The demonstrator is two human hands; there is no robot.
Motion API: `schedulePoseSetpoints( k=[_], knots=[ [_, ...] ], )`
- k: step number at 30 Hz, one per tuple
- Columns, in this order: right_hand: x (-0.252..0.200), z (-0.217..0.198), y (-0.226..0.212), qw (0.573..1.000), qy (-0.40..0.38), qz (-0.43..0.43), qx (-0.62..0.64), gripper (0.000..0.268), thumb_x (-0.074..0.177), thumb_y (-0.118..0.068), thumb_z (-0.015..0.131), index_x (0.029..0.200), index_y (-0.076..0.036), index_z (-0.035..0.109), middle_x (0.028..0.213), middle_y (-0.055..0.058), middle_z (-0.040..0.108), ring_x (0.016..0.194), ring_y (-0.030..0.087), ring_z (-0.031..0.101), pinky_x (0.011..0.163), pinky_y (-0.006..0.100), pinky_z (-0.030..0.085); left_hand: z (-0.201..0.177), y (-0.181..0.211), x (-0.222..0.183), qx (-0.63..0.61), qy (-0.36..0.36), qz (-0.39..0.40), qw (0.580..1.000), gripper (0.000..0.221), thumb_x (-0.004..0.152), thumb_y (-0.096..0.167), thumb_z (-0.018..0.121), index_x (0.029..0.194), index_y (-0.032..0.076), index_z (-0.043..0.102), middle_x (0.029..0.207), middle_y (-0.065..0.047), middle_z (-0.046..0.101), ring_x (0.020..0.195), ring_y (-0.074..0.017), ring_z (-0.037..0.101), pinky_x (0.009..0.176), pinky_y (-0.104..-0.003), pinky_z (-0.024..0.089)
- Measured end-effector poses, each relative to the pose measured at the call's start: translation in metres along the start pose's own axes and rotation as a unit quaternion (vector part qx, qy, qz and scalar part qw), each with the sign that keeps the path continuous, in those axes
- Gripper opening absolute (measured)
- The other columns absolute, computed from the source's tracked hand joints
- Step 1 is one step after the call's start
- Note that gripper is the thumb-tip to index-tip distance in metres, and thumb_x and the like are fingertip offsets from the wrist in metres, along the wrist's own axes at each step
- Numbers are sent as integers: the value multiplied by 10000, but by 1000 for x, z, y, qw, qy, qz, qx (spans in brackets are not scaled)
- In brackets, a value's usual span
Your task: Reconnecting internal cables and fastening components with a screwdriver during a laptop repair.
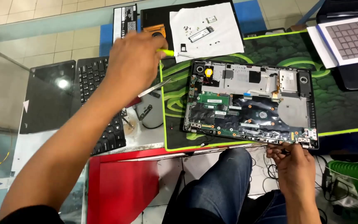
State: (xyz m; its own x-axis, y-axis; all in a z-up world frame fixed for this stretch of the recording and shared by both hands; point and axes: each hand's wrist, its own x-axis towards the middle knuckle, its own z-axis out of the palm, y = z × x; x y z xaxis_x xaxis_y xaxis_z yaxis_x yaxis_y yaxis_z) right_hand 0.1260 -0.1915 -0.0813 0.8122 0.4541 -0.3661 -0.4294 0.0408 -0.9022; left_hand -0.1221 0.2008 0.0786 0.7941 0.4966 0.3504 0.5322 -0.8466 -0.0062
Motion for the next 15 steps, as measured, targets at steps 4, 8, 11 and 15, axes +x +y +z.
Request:
schedulePoseSetpoints(
  k=[4, 8, 11, 15],
  knots=[
    [4, -4, 3, 1000, 8, 11, 13, 154, 1095, -57, 442, 1036, 55, 530, 975, 315, 634, 873, 345, 650, 844, 410, 588, 61, -43, 82, -23, -3, 41, 999, 93, 1107, 224, 810, 1149, 201, 890, 1067, -89, 712, 1085, -391, 607, 834, -551, 477],
    [5, -6, 3, 1000, 13, 21, 13, 166, 1111, -46, 459, 1001, 52, 537, 1000, 352, 658, 891, 385, 653, 872, 450, 592, 104, -65, 120, -8, -5, 71, 997, 81, 1022, 190, 891, 1099, 206, 912, 1043, -71, 707, 1073, -388, 630, 883, -537, 517],
    [6, -5, 1, 999, 34, 42, 5, 186, 1131, -51, 464, 999, 68, 517, 1006, 355, 619, 949, 438, 663, 886, 482, 602, 116, -66, 129, -9, -30, 64, 997, 101, 1014, 180, 889, 1104, 219, 915, 1050, -68, 705, 1077, -380, 622, 905, -521, 512],
    [11, -17, 12, 998, 39, 46, 8, 227, 1147, -48, 470, 943, 47, 499, 947, 298, 530, 994, 490, 675, 905, 527, 624, 121, -62, 133, -5, -54, 50, 997, 115, 1012, 189, 888, 1121, 219, 911, 1072, -97, 729, 1128, -400, 635, 928, -540, 502]
  ],
)
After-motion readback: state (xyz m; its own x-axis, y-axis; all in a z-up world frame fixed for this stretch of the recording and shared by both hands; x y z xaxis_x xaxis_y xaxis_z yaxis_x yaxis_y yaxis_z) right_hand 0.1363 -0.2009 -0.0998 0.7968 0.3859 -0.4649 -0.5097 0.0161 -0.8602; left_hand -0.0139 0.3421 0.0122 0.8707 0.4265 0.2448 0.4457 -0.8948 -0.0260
